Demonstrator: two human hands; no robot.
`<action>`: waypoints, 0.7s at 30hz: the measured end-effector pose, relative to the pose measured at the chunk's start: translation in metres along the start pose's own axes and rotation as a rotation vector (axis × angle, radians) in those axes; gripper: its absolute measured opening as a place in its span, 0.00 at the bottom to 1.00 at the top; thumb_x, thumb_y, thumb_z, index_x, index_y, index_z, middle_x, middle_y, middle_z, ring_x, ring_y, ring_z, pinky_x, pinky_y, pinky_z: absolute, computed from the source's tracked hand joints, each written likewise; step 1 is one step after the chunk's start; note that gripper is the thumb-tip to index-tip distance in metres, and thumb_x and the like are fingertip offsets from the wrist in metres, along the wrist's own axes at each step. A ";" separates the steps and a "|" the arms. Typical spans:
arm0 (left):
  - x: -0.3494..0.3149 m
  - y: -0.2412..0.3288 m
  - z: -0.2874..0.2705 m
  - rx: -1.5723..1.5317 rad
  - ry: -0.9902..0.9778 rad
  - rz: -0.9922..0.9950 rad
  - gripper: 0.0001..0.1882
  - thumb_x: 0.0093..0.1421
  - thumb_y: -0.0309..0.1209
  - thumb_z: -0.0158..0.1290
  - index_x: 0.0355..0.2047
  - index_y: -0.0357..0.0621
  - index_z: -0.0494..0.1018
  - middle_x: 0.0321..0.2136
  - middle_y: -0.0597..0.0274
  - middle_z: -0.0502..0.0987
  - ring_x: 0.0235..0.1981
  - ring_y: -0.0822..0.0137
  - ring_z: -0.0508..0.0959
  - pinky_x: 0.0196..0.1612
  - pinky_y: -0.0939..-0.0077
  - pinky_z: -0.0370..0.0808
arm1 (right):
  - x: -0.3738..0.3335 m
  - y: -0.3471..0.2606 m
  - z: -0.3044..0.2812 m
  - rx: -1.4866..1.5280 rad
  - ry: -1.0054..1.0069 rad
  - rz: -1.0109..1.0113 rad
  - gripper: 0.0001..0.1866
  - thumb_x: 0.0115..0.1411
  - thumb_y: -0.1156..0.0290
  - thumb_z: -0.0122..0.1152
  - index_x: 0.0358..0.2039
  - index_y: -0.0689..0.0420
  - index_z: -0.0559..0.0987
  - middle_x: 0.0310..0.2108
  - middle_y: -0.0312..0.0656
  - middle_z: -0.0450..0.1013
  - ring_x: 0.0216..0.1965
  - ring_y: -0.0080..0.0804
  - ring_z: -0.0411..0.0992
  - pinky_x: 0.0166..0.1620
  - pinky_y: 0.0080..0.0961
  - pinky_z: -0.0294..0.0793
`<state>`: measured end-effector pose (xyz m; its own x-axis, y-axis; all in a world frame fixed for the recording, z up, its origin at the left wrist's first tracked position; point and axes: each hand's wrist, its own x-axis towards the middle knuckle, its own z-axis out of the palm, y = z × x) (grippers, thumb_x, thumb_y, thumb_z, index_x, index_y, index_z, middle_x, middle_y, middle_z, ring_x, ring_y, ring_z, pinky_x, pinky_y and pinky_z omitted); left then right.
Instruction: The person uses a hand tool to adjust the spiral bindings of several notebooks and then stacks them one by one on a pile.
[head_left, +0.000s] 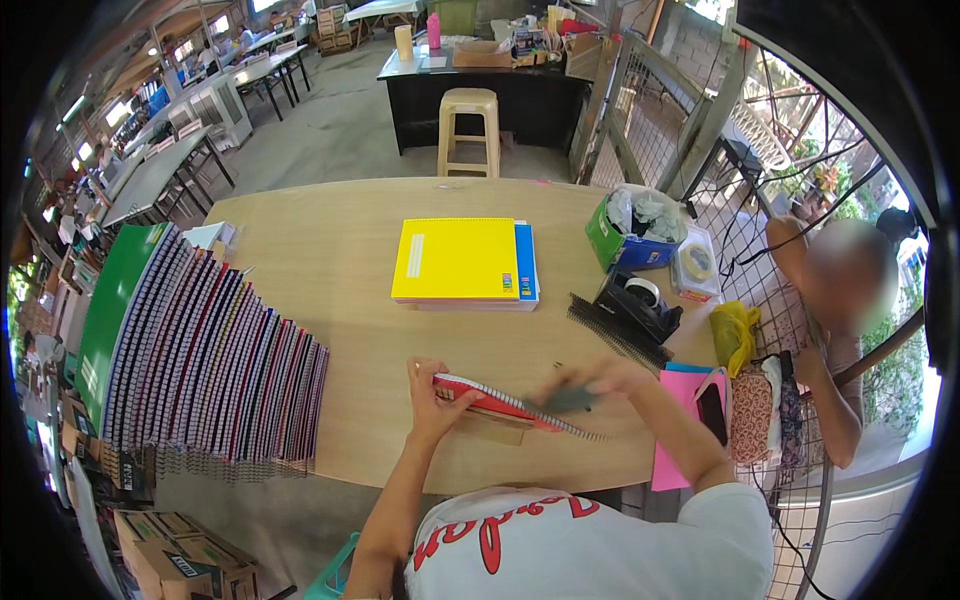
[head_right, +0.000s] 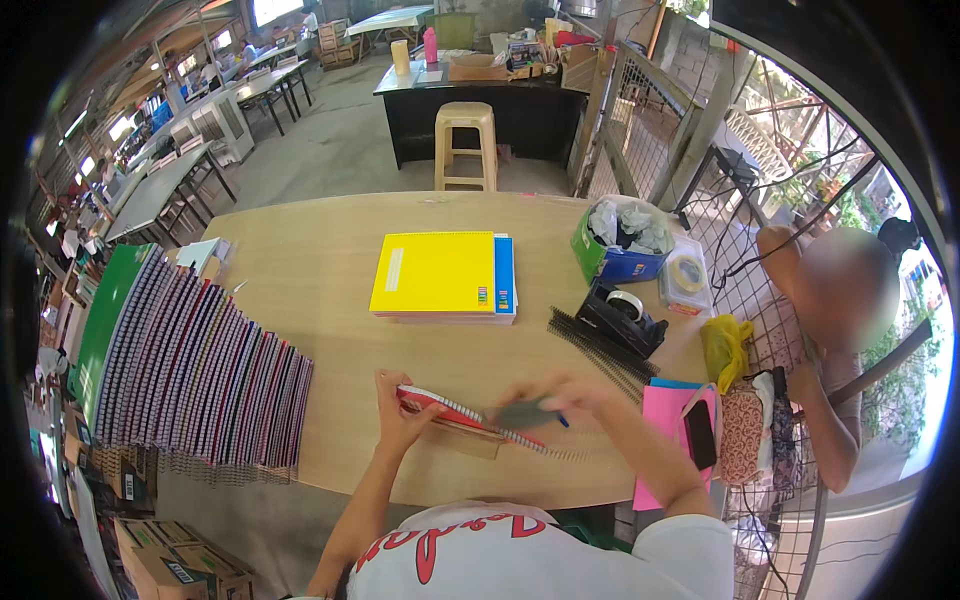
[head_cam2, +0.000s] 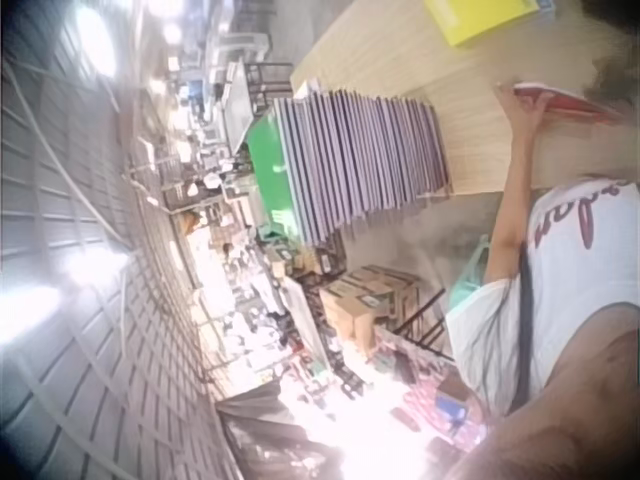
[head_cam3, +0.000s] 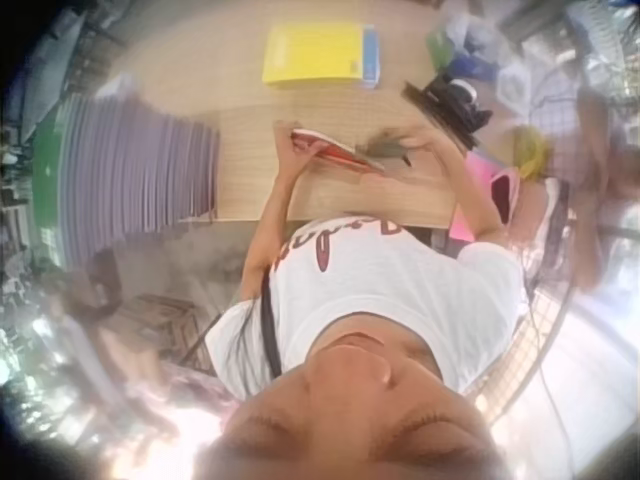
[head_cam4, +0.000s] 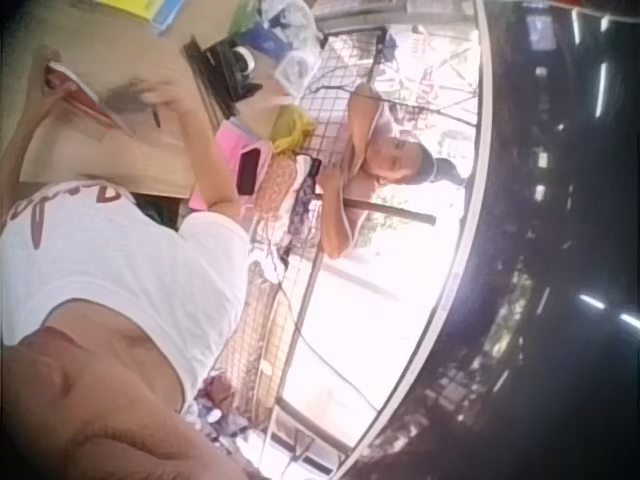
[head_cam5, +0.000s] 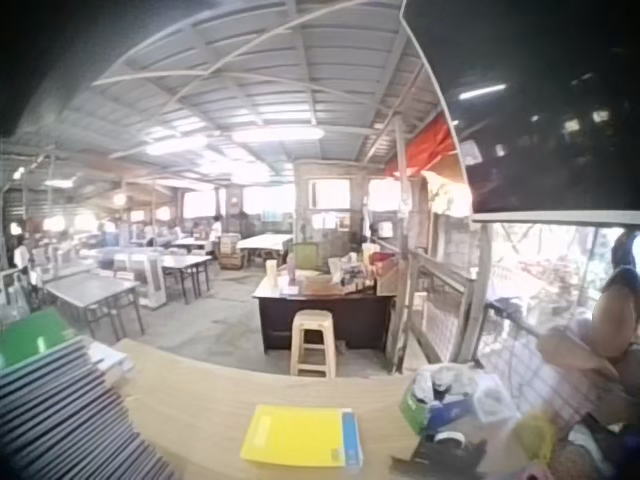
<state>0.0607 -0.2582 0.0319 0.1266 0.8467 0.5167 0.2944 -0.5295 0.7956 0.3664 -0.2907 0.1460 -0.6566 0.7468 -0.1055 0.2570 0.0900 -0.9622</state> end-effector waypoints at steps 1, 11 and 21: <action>-0.004 -0.005 -0.003 -0.037 -0.029 -0.105 0.40 0.34 0.44 0.78 0.44 0.46 0.66 0.41 0.54 0.64 0.41 0.55 0.66 0.40 0.62 0.68 | 0.000 -0.008 -0.001 0.513 -0.219 -0.416 0.23 0.62 0.46 0.56 0.46 0.49 0.81 0.58 0.43 0.71 0.59 0.52 0.67 0.65 0.53 0.57; -0.007 0.047 0.015 0.305 -0.040 0.083 0.33 0.38 0.55 0.73 0.36 0.47 0.76 0.65 0.32 0.47 0.67 0.32 0.43 0.65 0.34 0.43 | -0.028 0.025 0.006 0.485 -0.138 -0.304 0.31 0.57 0.57 0.59 0.56 0.64 0.75 0.59 0.54 0.69 0.61 0.49 0.66 0.65 0.38 0.62; -0.004 0.070 0.016 0.523 -0.134 0.069 0.27 0.43 0.53 0.71 0.35 0.51 0.76 0.65 0.42 0.49 0.68 0.36 0.45 0.63 0.25 0.37 | -0.036 0.017 -0.002 1.046 -0.425 -0.804 0.26 0.58 0.59 0.59 0.51 0.65 0.79 0.59 0.55 0.70 0.60 0.48 0.68 0.64 0.38 0.63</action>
<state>0.0960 -0.2976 0.0808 0.2714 0.8283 0.4901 0.7092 -0.5164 0.4800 0.3961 -0.3150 0.1338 -0.5814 0.4530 0.6758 -0.8123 -0.2759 -0.5138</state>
